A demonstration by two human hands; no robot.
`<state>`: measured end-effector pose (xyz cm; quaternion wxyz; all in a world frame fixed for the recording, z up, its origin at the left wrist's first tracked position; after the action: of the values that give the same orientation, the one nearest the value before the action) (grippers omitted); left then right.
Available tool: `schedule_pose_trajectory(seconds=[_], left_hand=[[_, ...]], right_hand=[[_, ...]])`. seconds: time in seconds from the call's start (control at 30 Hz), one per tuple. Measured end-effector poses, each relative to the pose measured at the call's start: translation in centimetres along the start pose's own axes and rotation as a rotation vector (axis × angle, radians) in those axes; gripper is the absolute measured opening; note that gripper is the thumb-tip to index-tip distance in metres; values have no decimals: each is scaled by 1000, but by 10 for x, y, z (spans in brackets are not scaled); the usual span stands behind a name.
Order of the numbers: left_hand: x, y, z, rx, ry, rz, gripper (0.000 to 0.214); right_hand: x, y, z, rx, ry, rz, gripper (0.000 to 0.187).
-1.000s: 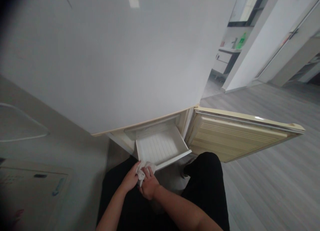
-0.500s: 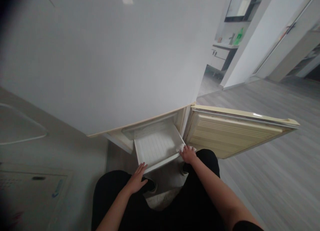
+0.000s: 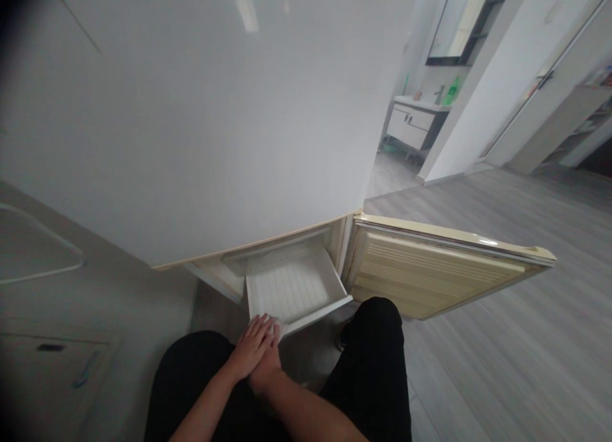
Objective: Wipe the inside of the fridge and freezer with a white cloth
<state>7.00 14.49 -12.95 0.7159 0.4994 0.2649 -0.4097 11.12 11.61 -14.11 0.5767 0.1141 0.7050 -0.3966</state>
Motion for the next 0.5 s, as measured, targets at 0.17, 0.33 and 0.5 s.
schedule_pose_trajectory(seconds=[0.17,0.33,0.5], left_hand=[[5,11,11,58,62,24,56],[22,11,17,105,18,-7,58],[26,-5,1,-82,8,-26,64]], right_hand=[[-10,13,14,-219,-78,-58,73],[-50,97,52,85,-13,-85,63],[-89,208,107,633,378,-65,59]])
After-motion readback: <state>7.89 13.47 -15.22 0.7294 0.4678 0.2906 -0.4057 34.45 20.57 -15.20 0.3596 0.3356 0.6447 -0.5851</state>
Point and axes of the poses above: each hand's wrist, its own z-axis away from the middle knuckle, its own x-axis out of the palm, y = z × x, the point moved 7 cm from there along -z, towards the middle knuckle, and after that the axes turned 12 degrees about -x, right-handed, at the moved point
